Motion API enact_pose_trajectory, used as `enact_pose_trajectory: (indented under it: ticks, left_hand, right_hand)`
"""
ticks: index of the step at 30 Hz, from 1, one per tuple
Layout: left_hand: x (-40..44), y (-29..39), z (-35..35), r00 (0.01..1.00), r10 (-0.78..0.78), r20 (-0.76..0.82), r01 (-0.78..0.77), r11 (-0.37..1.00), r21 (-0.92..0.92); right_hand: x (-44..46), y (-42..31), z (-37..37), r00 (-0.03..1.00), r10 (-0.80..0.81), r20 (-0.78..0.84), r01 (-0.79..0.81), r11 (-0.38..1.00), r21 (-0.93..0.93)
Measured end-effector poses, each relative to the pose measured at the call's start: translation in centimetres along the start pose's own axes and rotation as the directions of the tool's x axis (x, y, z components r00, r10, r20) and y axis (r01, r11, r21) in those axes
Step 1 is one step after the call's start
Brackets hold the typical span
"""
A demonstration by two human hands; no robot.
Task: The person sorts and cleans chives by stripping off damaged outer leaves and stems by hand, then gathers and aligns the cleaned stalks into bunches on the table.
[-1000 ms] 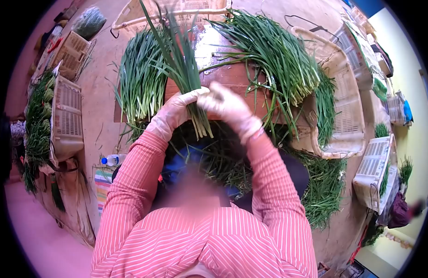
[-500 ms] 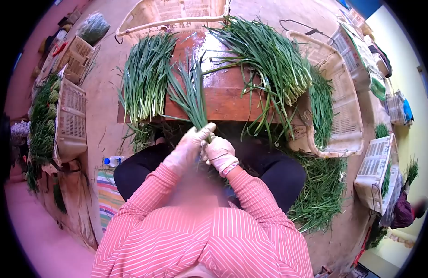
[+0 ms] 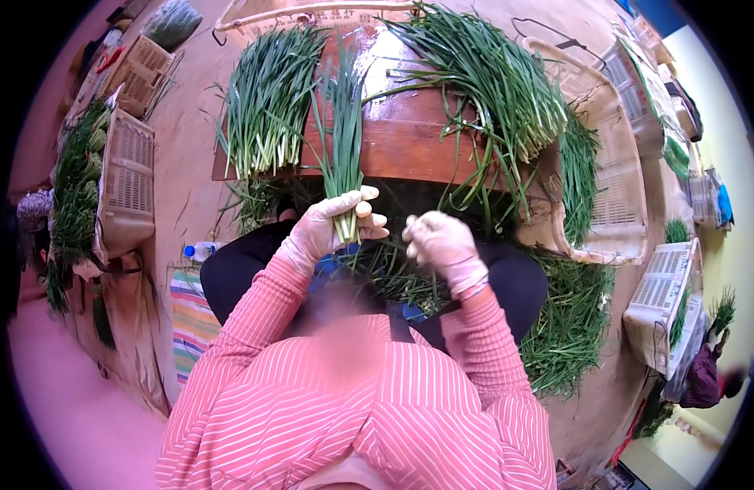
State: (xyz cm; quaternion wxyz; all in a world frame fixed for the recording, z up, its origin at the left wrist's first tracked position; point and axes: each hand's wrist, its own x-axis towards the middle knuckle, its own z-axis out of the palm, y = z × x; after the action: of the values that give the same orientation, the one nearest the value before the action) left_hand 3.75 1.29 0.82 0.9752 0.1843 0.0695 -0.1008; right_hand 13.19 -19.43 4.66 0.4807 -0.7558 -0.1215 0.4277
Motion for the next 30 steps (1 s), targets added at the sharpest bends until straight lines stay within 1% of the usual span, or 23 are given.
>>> enact_pose_trajectory:
  ticks: [1,3,4,6,7,8,9,10,12,13,16,17,20,21,22,23,24,25,26,27,28,29,30]
  left_hand:
    - [-0.3,0.2,0.1,0.999,-0.022,0.036,0.023,0.999,-0.038]
    - [-0.7,0.0,0.6,0.998,-0.067,0.008,0.067,0.998,-0.015]
    - [-0.9,-0.4,0.4,0.995,-0.078,0.058,0.078,0.997,0.004]
    - [-1.2,-0.8,0.9,0.981,-0.134,0.138,0.123,0.989,0.084]
    - [-1.7,-0.4,2.2,0.973,-0.222,0.066,0.208,0.963,0.172]
    - [-2.0,-0.4,2.8,0.958,-0.283,0.057,0.266,0.941,0.208]
    - [-2.3,-0.3,3.2,0.938,-0.344,0.046,0.324,0.916,0.239]
    - [-2.7,0.3,3.3,0.946,-0.322,0.044,0.303,0.923,0.238]
    - [-3.3,1.7,3.6,0.918,-0.394,-0.044,0.395,0.902,0.172]
    - [-3.4,2.4,3.8,0.925,-0.377,-0.043,0.379,0.910,0.169]
    - [-3.7,4.9,4.7,0.927,-0.361,-0.103,0.374,0.860,0.347]
    - [-3.9,5.8,4.9,0.931,-0.352,-0.098,0.363,0.864,0.348]
    - [-4.3,7.7,3.7,0.912,-0.391,-0.122,0.402,0.802,0.442]
    - [-4.5,8.5,3.3,0.915,-0.386,-0.117,0.396,0.806,0.441]
    - [-4.7,9.2,2.9,0.917,-0.354,-0.186,0.397,0.754,0.523]
    - [-4.8,10.0,2.6,0.915,-0.315,-0.251,0.403,0.694,0.597]
    - [-5.0,11.6,3.8,0.916,-0.225,-0.333,0.401,0.466,0.789]
    - [-5.8,13.3,4.7,0.931,-0.064,-0.359,0.358,0.334,0.872]
    - [-5.9,14.5,3.4,0.935,0.230,-0.269,0.247,0.119,0.962]
    - [-5.7,15.7,2.1,0.840,0.489,-0.235,0.220,0.089,0.971]
    - [-5.6,17.4,2.3,0.677,0.713,-0.183,0.307,-0.048,0.951]
    - [-4.6,19.2,-0.2,0.558,0.790,-0.253,0.543,-0.118,0.831]
    - [-3.8,20.2,-0.5,0.475,0.781,-0.405,0.652,-0.004,0.758]
  right_hand:
    - [0.2,-1.2,-0.5,0.999,-0.037,0.002,0.036,0.989,0.144]
    - [0.8,-3.8,-0.8,0.996,-0.063,0.056,0.053,0.984,0.169]
    - [1.8,-4.3,-1.0,0.990,-0.062,0.127,0.041,0.985,0.168]
    - [4.2,-3.8,-0.1,0.905,-0.197,0.377,0.110,0.964,0.240]
    - [4.4,-4.7,1.1,0.819,-0.272,0.505,0.118,0.941,0.316]
    - [3.6,-5.3,2.8,0.797,-0.315,0.515,-0.050,0.816,0.577]
    - [4.6,-4.5,3.5,0.735,-0.329,0.593,-0.163,0.763,0.626]
    - [4.3,-5.1,4.6,0.759,-0.364,0.539,-0.165,0.694,0.700]
    - [4.1,-6.2,6.5,0.822,-0.394,0.410,-0.134,0.566,0.813]
    - [3.9,-7.2,6.9,0.869,-0.362,0.337,-0.063,0.594,0.802]
    - [4.6,-9.0,7.9,0.902,-0.358,0.242,-0.044,0.481,0.876]
    - [5.6,-9.2,8.0,0.919,-0.347,0.186,0.003,0.479,0.878]
    - [8.3,-9.4,5.5,0.963,-0.236,0.134,0.054,0.651,0.758]
    - [9.0,-9.9,5.6,0.983,-0.177,0.053,0.086,0.690,0.718]
    - [9.9,-9.4,5.2,0.896,-0.443,0.033,0.389,0.818,0.425]
    - [10.8,-8.8,5.0,0.741,-0.662,0.115,0.657,0.750,0.083]
    - [10.1,-10.8,5.1,0.969,-0.231,0.091,0.190,0.925,0.328]
    - [10.8,-11.7,4.9,0.990,-0.114,0.082,0.077,0.929,0.362]
    - [11.2,-12.7,4.8,0.991,-0.113,0.077,0.080,0.935,0.344]
    - [11.3,-13.6,4.8,0.991,-0.110,0.075,0.080,0.942,0.326]
    - [11.5,-14.5,5.1,0.994,-0.080,0.078,0.042,0.914,0.403]
    - [11.5,-15.7,5.3,0.984,-0.169,0.051,0.140,0.924,0.356]
    - [12.9,-15.9,4.9,0.982,-0.182,0.049,0.161,0.947,0.278]
